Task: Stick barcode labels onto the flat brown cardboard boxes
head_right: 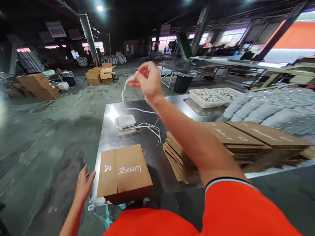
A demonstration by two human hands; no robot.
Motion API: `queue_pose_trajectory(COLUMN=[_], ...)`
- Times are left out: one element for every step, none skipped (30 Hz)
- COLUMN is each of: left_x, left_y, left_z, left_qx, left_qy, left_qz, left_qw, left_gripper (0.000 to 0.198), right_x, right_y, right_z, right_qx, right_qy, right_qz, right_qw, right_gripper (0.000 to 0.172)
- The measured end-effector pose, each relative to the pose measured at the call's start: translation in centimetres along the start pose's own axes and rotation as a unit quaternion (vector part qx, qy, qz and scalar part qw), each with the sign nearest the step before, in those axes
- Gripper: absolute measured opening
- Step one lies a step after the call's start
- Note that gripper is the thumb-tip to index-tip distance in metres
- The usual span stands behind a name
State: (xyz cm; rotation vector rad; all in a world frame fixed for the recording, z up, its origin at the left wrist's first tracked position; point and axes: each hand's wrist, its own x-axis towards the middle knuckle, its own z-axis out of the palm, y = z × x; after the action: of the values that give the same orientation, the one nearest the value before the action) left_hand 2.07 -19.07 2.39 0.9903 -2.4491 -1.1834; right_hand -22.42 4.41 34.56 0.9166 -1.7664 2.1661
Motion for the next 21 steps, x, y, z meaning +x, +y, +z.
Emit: queue_pose_trajectory(left_x=[-0.3,-0.6,-1.1,-1.7,-2.4,-3.1,-3.9,-4.7,-5.5,-6.2,-6.8,-7.3,-7.7,-7.9,-7.9,-7.8,-7.5,-7.2,-6.8,-6.3,-6.0], left_y=[-1.4,-2.9,-4.4,-5.8,-7.2,-8.5,-9.7,-10.8,-11.9,-12.8,-13.7,-14.5,-15.2,-15.8,-16.4,-16.8,-17.2,-17.6,-17.8,-18.1,-18.3], left_z=[-0.7,-1.3,-1.8,-2.3,-2.6,-2.7,-2.8,-2.6,-2.3,-1.9,-1.4,-0.8,-0.1,0.6,1.4,2.0,2.7,3.3,3.8,4.2,4.5], left_qx=[-0.006,-0.01,-0.011,-0.012,-0.012,-0.011,-0.011,-0.012,-0.013,-0.016,-0.022,-0.031,-0.043,-0.057,-0.071,-0.084,-0.095,-0.104,-0.111,-0.117,-0.121], left_qy=[0.001,0.002,0.002,0.0,-0.001,-0.002,-0.002,-0.001,0.0,0.0,-0.001,-0.002,-0.007,-0.013,-0.021,-0.028,-0.034,-0.038,-0.04,-0.042,-0.045], left_qz=[-0.033,-0.071,-0.108,-0.144,-0.176,-0.203,-0.227,-0.249,-0.272,-0.296,-0.316,-0.333,-0.346,-0.357,-0.365,-0.371,-0.377,-0.382,-0.386,-0.389,-0.39], left_qw=[0.999,0.997,0.994,0.989,0.984,0.979,0.974,0.968,0.962,0.955,0.948,0.942,0.937,0.932,0.928,0.924,0.921,0.917,0.915,0.913,0.912], left_gripper=[0.067,0.066,0.065,0.063,0.061,0.058,0.054,0.051,0.046,0.042,0.037,0.034,0.031,0.029,0.03,0.032,0.033,0.035,0.036,0.037,0.036], right_x=[-1.6,-3.7,-5.9,-8.3,-10.5,-12.5,-14.2,-15.4,-16.2,-16.6,-16.7,-16.7,-16.7,-16.7,-16.9,-17.3,-18.0,-18.8,-19.7,-20.8,-22.0], right_y=[3.3,6.9,10.5,13.8,16.5,18.7,20.2,21.0,21.3,21.1,20.6,19.9,19.0,18.1,17.2,16.4,15.7,15.2,14.7,14.4,14.2], right_z=[0.9,1.8,2.6,3.2,3.5,3.7,3.6,3.4,3.1,2.7,2.2,1.6,1.0,0.3,-0.4,-1.2,-2.0,-2.8,-3.5,-4.3,-5.1], right_qx=[0.0,-0.02,-0.045,-0.064,-0.09,-0.113,-0.138,-0.16,-0.174,-0.183,-0.189,-0.196,-0.206,-0.223,-0.244,-0.267,-0.29,-0.311,-0.329,-0.344,-0.357], right_qy=[-0.029,-0.009,-0.024,-0.044,-0.073,-0.11,-0.144,-0.179,-0.208,-0.229,-0.241,-0.243,-0.235,-0.22,-0.2,-0.177,-0.152,-0.127,-0.102,-0.076,-0.049], right_qz=[0.072,0.145,0.203,0.239,0.285,0.307,0.306,0.297,0.28,0.261,0.244,0.228,0.212,0.194,0.176,0.159,0.147,0.142,0.142,0.146,0.152], right_qw=[0.997,0.989,0.978,0.968,0.951,0.939,0.931,0.924,0.921,0.92,0.92,0.922,0.926,0.93,0.933,0.934,0.933,0.931,0.928,0.924,0.92], right_gripper=[0.023,0.022,0.02,0.018,0.017,0.014,0.012,0.01,0.009,0.011,0.014,0.017,0.019,0.02,0.021,0.02,0.02,0.02,0.02,0.021,0.022])
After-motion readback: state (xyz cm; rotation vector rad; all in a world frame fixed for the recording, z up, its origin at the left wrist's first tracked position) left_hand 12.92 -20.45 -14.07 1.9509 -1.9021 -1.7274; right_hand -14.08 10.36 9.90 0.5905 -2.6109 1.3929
